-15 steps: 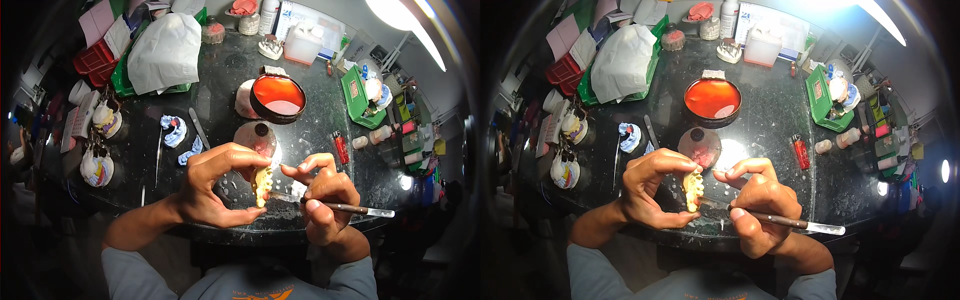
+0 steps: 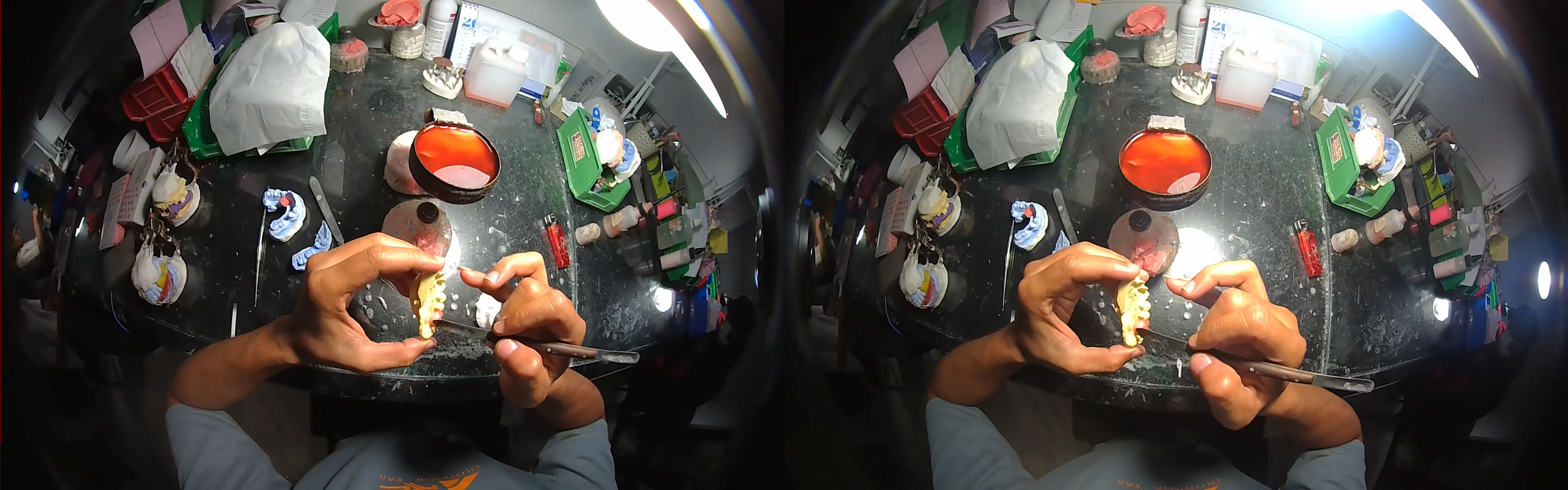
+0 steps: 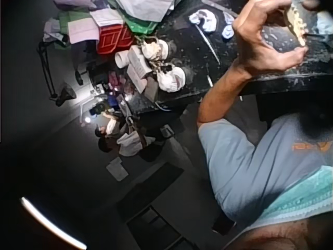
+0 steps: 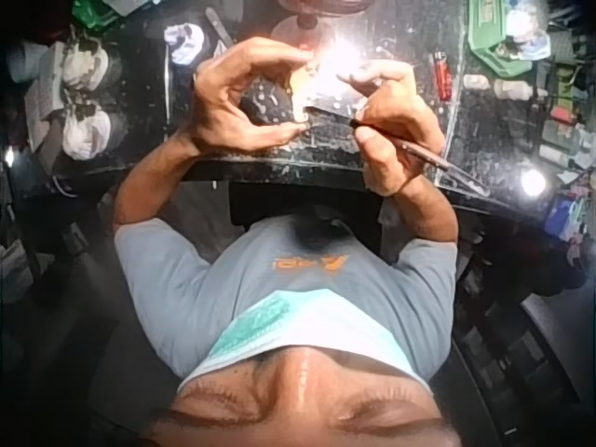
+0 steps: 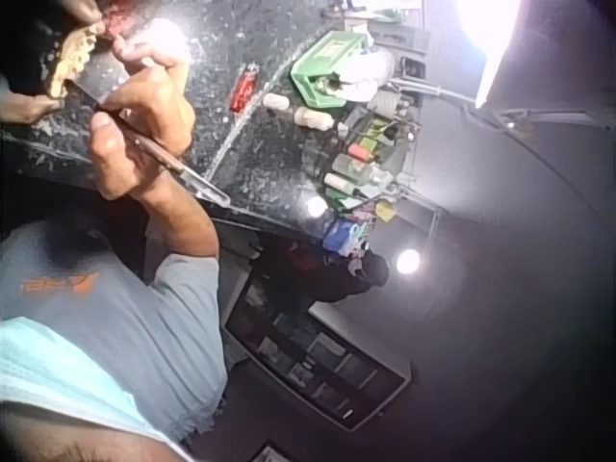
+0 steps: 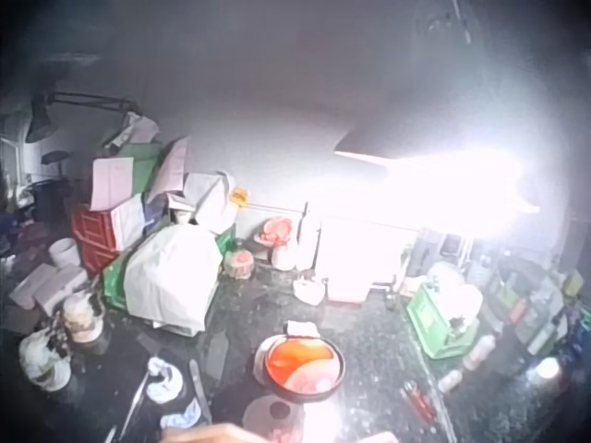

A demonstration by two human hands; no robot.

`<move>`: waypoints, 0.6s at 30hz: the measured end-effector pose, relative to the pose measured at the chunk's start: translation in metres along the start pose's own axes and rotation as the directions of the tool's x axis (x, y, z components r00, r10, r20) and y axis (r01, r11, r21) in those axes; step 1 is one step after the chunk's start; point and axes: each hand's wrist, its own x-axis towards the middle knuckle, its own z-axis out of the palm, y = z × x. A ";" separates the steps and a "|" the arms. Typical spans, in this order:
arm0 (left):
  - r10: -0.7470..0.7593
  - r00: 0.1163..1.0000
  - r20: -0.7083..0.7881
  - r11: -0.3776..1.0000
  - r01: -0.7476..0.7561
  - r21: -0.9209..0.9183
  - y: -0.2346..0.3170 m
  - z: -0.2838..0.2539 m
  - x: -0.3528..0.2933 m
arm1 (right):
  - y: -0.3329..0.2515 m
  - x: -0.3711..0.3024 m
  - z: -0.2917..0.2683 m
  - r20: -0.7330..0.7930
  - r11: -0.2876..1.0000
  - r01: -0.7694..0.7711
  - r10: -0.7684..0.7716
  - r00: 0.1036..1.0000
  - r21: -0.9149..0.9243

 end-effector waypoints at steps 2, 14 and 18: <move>0.003 1.000 -0.002 1.000 -0.003 0.005 0.000 0.000 0.000 | 0.000 -0.001 0.000 0.004 1.000 -0.014 0.014 1.000 0.015; 0.008 1.000 0.005 1.000 -0.008 0.002 0.000 0.000 0.001 | 0.003 0.000 0.000 0.002 1.000 0.017 -0.017 1.000 -0.010; 0.013 1.000 0.002 1.000 -0.013 -0.011 0.000 0.001 0.001 | 0.005 -0.003 0.001 -0.033 1.000 0.002 -0.002 0.999 -0.001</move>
